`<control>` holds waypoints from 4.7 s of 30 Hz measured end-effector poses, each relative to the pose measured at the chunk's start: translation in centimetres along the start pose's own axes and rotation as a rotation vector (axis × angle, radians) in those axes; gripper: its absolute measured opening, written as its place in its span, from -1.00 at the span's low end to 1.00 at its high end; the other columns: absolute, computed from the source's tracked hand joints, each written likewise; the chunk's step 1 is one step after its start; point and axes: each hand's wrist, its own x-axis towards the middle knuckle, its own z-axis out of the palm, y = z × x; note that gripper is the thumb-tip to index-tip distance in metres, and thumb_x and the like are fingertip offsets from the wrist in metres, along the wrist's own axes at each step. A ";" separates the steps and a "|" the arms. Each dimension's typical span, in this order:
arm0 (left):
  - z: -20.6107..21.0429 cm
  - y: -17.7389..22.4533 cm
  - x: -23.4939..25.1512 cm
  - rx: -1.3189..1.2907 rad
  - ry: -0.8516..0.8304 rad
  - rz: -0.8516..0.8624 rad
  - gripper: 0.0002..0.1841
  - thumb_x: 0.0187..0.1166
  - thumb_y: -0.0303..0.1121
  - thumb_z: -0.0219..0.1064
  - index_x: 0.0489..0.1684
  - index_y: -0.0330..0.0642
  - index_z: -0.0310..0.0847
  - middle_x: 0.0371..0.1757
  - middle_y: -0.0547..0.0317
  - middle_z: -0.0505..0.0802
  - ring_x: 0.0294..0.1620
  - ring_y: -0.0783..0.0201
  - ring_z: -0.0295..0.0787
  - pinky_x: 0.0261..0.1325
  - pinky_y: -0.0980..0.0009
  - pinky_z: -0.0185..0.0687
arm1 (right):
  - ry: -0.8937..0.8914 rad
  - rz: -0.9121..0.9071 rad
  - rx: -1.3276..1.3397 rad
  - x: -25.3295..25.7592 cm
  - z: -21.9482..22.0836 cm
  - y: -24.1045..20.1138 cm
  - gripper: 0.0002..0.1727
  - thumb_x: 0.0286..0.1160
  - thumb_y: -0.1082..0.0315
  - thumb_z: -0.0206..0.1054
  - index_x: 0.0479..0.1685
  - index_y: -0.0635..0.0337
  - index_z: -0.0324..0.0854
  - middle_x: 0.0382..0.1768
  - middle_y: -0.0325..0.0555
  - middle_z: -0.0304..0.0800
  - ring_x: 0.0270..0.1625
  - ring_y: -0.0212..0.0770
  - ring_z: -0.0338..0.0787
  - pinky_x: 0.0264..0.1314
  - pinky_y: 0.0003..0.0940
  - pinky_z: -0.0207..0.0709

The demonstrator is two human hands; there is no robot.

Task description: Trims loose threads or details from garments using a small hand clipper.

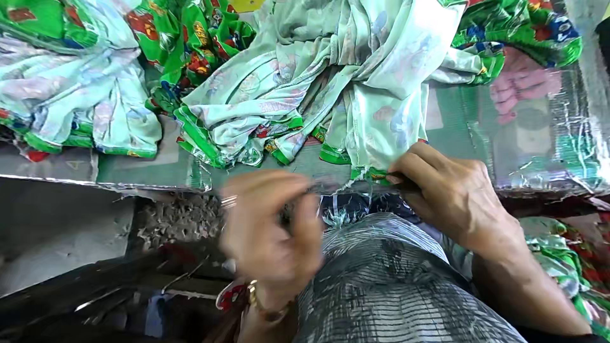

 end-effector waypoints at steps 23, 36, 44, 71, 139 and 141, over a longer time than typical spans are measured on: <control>3.9 -0.3 -1.4 0.317 -0.426 -0.012 -0.79 0.67 -0.23 0.22 -0.19 -0.10 0.74 -0.37 0.20 0.76 -0.29 0.20 0.64 -0.02 0.11 0.30 | -0.013 0.041 0.425 1.3 1.1 0.2 -0.61 0.66 0.10 0.27 0.30 0.12 0.66 -0.18 -0.35 0.80 -0.23 -0.58 0.73 -0.27 -0.63 0.60; 3.6 -0.1 -1.9 0.236 -0.364 -0.080 -0.83 0.63 -0.27 0.28 -0.28 -0.09 0.75 -0.41 0.28 0.76 -0.35 0.34 0.63 -0.02 0.20 0.34 | 0.017 0.001 0.154 0.7 0.8 -0.8 -0.80 0.56 0.21 0.37 -0.05 0.12 0.71 -0.34 -0.19 0.73 -0.37 -0.25 0.72 -0.47 -0.36 0.48; 4.2 1.0 -2.4 0.134 -0.302 -0.031 -0.84 0.61 -0.32 0.31 -0.34 -0.09 0.77 -0.43 0.28 0.81 -0.33 0.38 0.66 0.05 0.22 0.37 | 0.073 -0.046 0.081 0.5 1.4 -1.1 -0.86 0.63 0.32 0.30 -0.09 0.18 0.71 -0.41 -0.10 0.70 -0.42 -0.12 0.69 -0.50 -0.25 0.41; 4.5 0.6 -0.8 0.269 -0.519 0.015 -0.86 0.63 -0.25 0.32 -0.26 -0.06 0.70 -0.38 0.26 0.74 -0.36 0.27 0.62 -0.15 0.17 0.29 | -0.002 0.170 0.552 0.6 0.4 0.7 -0.71 0.53 0.12 0.43 0.10 0.04 0.66 -0.31 -0.50 0.73 -0.35 -0.71 0.65 -0.34 -0.79 0.55; 4.8 0.1 -1.4 0.008 -0.275 -0.024 -0.76 0.62 -0.11 0.38 -0.14 -0.10 0.65 -0.09 0.18 0.83 0.08 0.29 0.71 0.26 0.24 0.47 | 0.040 0.068 0.579 0.3 -0.1 1.3 -0.95 0.39 0.40 0.36 -0.28 0.13 0.72 -0.40 -0.41 0.70 -0.37 -0.67 0.62 -0.36 -0.80 0.50; 5.7 0.5 -0.9 0.066 -0.319 -0.011 -0.70 0.52 -0.22 0.45 0.08 -0.17 0.68 0.11 0.03 0.83 0.21 0.14 0.70 0.29 0.14 0.47 | 0.077 0.045 0.630 0.3 -0.4 1.0 -0.96 0.39 0.43 0.36 -0.28 0.14 0.70 -0.41 -0.41 0.67 -0.40 -0.69 0.58 -0.40 -0.83 0.46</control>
